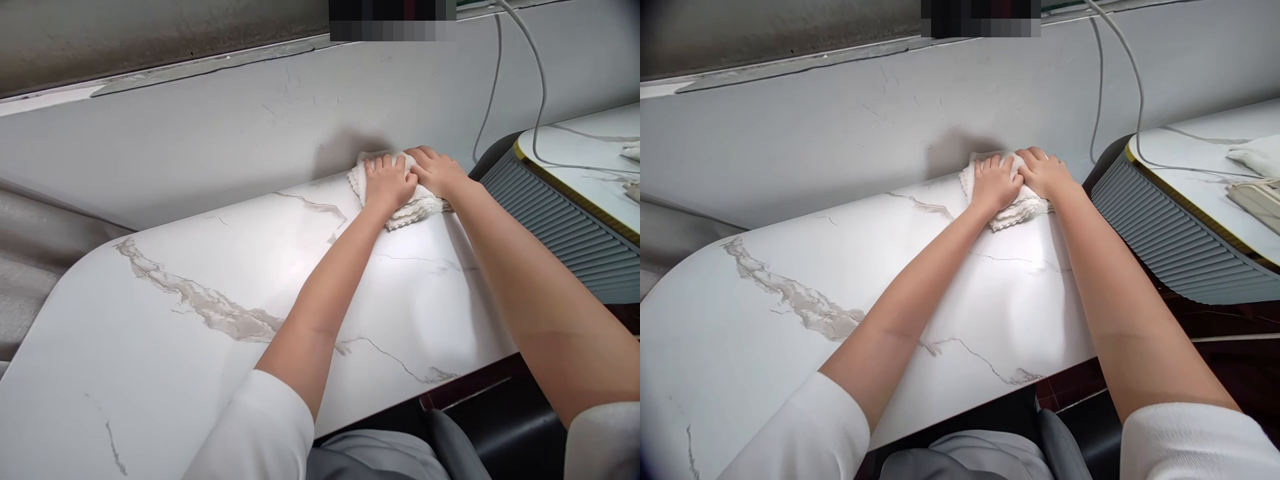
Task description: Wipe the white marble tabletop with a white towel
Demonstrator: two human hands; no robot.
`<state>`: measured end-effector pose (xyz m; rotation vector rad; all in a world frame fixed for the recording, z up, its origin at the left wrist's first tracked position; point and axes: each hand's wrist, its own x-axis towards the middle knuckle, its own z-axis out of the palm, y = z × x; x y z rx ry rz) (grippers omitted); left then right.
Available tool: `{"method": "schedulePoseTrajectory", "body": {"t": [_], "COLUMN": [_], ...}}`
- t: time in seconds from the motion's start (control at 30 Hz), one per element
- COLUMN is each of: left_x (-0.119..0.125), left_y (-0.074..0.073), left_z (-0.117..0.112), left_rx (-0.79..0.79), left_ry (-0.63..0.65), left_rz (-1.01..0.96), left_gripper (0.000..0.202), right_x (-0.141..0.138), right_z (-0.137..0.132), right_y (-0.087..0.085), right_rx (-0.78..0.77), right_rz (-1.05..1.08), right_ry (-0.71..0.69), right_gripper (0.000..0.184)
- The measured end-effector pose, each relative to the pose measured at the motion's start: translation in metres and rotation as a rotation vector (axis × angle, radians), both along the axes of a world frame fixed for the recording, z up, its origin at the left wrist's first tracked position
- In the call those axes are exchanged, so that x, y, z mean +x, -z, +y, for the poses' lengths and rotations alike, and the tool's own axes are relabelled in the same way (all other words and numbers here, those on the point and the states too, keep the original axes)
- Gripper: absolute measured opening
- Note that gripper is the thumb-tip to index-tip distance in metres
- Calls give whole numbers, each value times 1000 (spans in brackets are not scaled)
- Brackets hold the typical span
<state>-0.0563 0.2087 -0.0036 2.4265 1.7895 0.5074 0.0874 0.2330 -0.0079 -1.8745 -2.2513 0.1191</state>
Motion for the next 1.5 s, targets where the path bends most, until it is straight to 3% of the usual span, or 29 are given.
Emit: {"method": "schedulePoseTrajectory", "body": {"t": [0.33,0.63,0.93,1.07,1.23,1.5], "left_x": [-9,-5,20,33,47,55], "left_y": [2,3,3,3,3,1], "left_z": [18,1,-62,-96,-142,-207], "left_rx": [32,60,64,92,142,162], "left_ry": [-24,-20,-68,-7,61,159], "left_rz": [23,26,65,55,74,81], "left_gripper": [46,48,52,53,54,56], "right_x": [-4,-9,16,32,53,69], "right_z": [28,-1,-45,-88,-148,-226], "right_y": [11,-2,-7,-11,-12,-4], "right_rx": [40,-25,-119,-108,-111,-35], "right_rz": [56,71,70,80,61,28], "right_ry": [-38,28,-37,-34,76,84], "right_gripper": [52,54,60,60,59,60]}}
